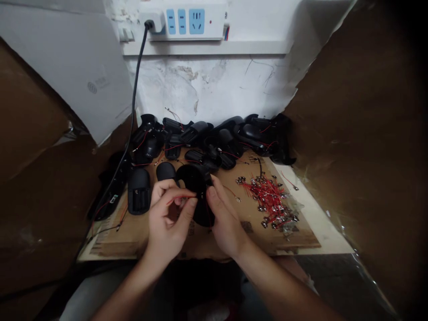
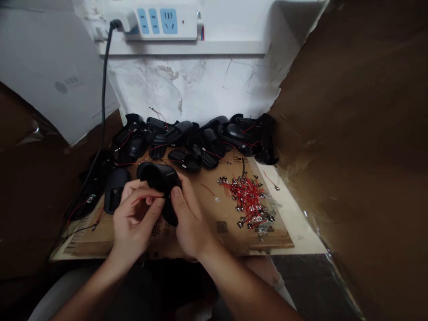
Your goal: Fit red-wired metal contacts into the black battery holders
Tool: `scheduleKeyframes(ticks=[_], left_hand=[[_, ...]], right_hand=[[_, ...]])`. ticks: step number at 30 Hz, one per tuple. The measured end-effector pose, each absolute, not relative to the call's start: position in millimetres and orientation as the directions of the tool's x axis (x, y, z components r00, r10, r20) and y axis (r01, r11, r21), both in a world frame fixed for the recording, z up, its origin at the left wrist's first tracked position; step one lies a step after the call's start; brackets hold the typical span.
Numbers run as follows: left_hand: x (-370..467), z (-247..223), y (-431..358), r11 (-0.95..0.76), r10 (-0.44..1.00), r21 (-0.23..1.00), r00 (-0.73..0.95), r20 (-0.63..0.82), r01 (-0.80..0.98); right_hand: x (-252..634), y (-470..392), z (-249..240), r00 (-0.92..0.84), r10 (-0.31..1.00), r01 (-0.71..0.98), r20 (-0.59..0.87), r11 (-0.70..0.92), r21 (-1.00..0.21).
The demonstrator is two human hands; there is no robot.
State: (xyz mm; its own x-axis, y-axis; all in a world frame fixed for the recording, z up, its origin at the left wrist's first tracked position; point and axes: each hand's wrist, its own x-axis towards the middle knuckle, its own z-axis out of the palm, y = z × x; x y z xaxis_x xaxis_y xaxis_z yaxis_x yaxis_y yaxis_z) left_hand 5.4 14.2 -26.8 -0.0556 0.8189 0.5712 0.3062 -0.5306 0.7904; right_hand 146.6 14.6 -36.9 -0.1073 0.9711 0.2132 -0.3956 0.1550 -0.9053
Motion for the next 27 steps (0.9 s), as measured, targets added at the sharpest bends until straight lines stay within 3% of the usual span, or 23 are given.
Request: scheduleKeyframes(ticks=[5,10,22,25,27], left_hand=[[10.3,-33.9,16.4,-0.286,0.957,0.958,-0.067,0.284,-0.033],[15.5,-32.0,15.2,-0.111,0.992,0.951,-0.092,0.088,-0.289],[17.7,-38.3,13.6,-0.048,0.998,0.934,-0.05,0.033,-0.353],[15.4,-39.0,14.0,-0.117,0.993,0.952,-0.04,0.11,-0.284],[13.2,-36.3,14.0,-0.221,0.975,0.966,-0.022,0.22,-0.134]], right_hand=[[146.9,11.7,-36.3,-0.087,0.972,-0.31,0.216,0.18,-0.933],[145.4,9.4,-32.7,-0.092,0.972,-0.289,0.215,0.18,-0.94],[141.8,8.3,-36.6,-0.061,0.973,-0.306,0.221,0.192,-0.933],[144.2,7.9,-32.9,-0.056,0.972,-0.287,0.227,0.202,-0.936],[146.5,7.3,-30.4,-0.045,0.974,-0.258,0.223,0.205,-0.944]])
